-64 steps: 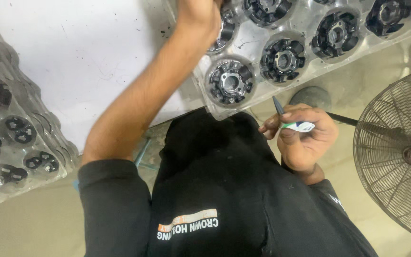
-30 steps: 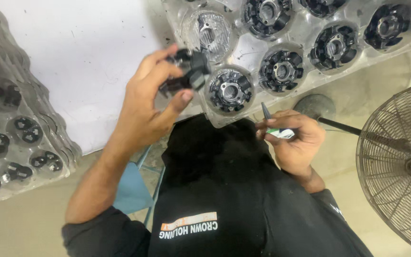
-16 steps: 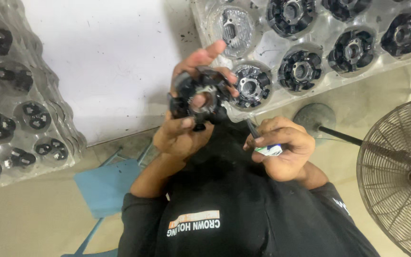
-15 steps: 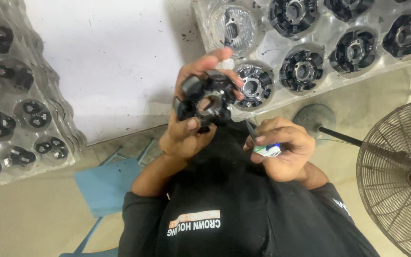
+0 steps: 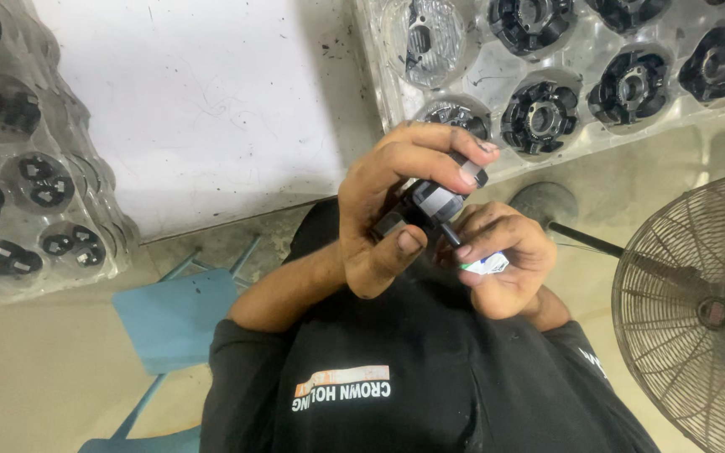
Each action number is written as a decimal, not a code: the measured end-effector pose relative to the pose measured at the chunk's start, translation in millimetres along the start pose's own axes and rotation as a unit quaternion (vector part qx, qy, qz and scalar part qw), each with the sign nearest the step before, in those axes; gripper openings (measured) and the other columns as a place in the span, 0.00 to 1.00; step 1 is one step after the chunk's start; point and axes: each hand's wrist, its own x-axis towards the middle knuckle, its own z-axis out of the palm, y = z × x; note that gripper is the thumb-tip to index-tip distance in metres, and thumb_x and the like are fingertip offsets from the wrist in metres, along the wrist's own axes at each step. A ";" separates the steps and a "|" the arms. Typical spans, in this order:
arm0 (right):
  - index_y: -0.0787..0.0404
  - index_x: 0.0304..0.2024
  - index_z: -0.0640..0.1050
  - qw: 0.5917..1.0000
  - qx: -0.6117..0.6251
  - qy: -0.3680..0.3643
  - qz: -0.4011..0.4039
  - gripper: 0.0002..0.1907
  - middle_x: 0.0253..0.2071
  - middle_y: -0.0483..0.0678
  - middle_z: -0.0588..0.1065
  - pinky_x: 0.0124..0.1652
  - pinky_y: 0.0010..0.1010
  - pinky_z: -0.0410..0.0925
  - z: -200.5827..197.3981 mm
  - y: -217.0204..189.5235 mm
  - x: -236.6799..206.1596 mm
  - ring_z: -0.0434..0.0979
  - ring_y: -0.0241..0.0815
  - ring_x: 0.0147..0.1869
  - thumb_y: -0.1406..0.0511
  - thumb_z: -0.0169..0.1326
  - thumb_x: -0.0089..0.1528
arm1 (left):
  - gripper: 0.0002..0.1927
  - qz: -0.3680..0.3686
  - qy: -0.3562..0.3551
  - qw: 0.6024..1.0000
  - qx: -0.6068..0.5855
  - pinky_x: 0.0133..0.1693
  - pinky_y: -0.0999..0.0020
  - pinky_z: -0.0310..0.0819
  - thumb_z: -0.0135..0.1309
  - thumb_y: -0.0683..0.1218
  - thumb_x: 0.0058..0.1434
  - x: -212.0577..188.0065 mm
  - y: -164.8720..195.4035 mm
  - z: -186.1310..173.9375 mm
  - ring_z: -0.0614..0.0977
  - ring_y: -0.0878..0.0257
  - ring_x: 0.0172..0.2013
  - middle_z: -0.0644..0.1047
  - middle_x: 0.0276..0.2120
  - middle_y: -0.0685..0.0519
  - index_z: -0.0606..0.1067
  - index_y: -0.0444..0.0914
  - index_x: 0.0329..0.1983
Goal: The person sits at a workbench and applies adhesive from a tube onto the pins of small black mechanical components, one at a time, then places each treated component back into a plastic tray. They pick the next component from the tray and repeat the application.
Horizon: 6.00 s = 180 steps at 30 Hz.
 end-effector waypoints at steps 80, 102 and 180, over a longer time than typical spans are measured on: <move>0.66 0.38 0.77 0.995 -0.033 0.064 0.075 0.03 0.34 0.54 0.78 0.32 0.25 0.74 -7.7 -3.0 11.9 0.79 0.40 0.30 0.75 0.59 0.63 | 0.29 -0.227 0.228 0.739 -0.592 0.60 0.47 0.76 0.40 0.63 0.78 -13.9 -52.6 23.4 0.77 0.35 0.59 0.74 0.53 0.39 0.70 0.33 0.58; 0.67 0.55 0.75 0.942 0.079 0.325 0.000 0.15 0.46 0.56 0.76 0.37 0.42 0.76 -50.0 10.7 -31.0 0.79 0.49 0.38 0.70 0.63 0.69 | 0.14 0.016 -0.105 0.766 0.634 0.42 0.49 0.75 0.55 0.36 0.49 107.9 -120.0 -52.0 0.80 0.42 0.42 0.78 0.39 0.43 0.80 0.38 0.40; 0.64 0.38 0.75 0.996 0.045 0.072 0.004 0.08 0.33 0.49 0.71 0.29 0.25 0.70 -2.1 -6.1 -11.2 0.75 0.38 0.29 0.72 0.63 0.62 | 0.25 -0.108 -0.014 0.974 -0.197 0.66 0.62 0.65 0.54 0.58 0.72 -1.5 -28.4 13.5 0.75 0.57 0.58 0.73 0.57 0.38 0.70 0.34 0.60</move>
